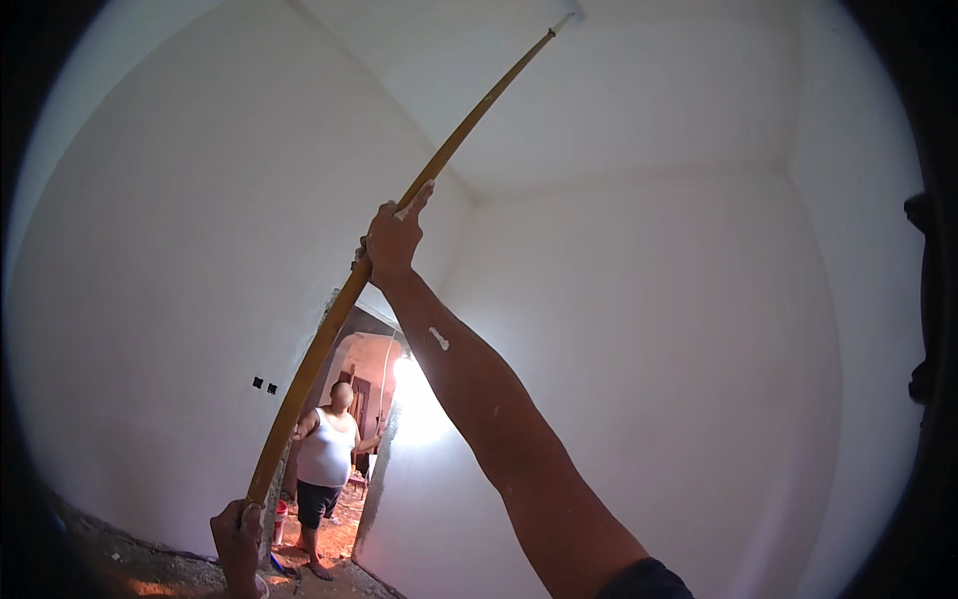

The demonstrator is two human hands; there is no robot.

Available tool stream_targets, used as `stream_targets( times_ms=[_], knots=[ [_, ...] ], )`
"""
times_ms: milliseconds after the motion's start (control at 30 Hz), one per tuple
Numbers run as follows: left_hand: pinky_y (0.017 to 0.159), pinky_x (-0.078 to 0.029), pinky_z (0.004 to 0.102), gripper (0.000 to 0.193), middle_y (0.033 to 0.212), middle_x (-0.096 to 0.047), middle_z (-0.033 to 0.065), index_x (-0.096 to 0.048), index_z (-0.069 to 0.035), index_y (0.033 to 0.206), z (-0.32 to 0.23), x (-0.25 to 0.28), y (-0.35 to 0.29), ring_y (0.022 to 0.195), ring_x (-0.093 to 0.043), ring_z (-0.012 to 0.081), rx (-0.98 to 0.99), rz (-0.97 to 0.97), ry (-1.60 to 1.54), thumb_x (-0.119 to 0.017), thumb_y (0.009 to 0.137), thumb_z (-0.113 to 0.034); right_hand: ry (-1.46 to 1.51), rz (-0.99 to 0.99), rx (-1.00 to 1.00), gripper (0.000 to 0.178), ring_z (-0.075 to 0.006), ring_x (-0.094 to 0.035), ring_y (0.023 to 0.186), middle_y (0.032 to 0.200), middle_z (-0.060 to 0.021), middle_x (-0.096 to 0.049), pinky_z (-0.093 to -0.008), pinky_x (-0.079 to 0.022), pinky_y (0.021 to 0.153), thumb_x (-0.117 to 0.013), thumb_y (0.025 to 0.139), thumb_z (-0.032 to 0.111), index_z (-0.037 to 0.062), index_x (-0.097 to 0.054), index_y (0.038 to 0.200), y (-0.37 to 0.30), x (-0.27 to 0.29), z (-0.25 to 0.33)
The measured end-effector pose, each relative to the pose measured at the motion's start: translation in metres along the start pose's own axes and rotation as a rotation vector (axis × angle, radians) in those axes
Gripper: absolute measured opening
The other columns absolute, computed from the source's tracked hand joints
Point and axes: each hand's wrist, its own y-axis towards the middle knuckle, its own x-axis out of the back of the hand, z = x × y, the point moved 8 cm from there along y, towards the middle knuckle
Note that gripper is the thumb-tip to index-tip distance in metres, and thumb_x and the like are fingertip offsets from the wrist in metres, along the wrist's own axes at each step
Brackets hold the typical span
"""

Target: The person uses a long-handled roller to apply white paint to the ceiling. They repeatedly roll the roller in a paint tray to load paint, then reach upward to paint sections of the ceiling in a room with white walls and a visible ladder.

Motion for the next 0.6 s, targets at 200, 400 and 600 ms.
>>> stream_targets(
  times_ms=[200,400,600],
  knots=[
    [0.041,-0.029,0.0250,0.024,0.054,-0.046,-0.0047,-0.069,0.002,0.093,0.002,0.000,0.012,0.044,-0.039,0.0038,-0.029,0.064,-0.148,-0.065,0.096,-0.022,-0.043,-0.043,0.095,0.077,-0.0186,-0.055,0.043,0.069,-0.0106,-0.060,-0.0343,-0.049,0.037,-0.044,0.104,0.012,0.0209,0.006,0.162,-0.017,-0.002,0.025],
    [0.038,-0.025,0.0244,0.023,0.052,-0.042,-0.0066,-0.068,0.001,0.093,0.014,0.009,0.007,0.040,-0.034,0.0026,-0.082,0.083,-0.152,-0.060,0.100,-0.019,-0.047,-0.061,0.120,0.077,-0.0188,-0.056,0.044,0.070,-0.0102,-0.059,-0.0344,-0.049,0.037,-0.044,0.104,0.012,0.0205,0.006,0.162,-0.041,0.002,0.041],
    [0.039,-0.025,0.0247,0.023,0.052,-0.043,-0.0059,-0.069,0.002,0.095,0.024,0.011,0.018,0.041,-0.036,0.0028,-0.171,0.084,-0.116,-0.061,0.100,-0.020,-0.064,-0.079,0.154,0.077,-0.0184,-0.057,0.046,0.071,-0.0103,-0.060,-0.0342,-0.051,0.039,-0.043,0.104,0.014,0.0222,0.007,0.162,-0.049,0.001,0.049]
  ],
)
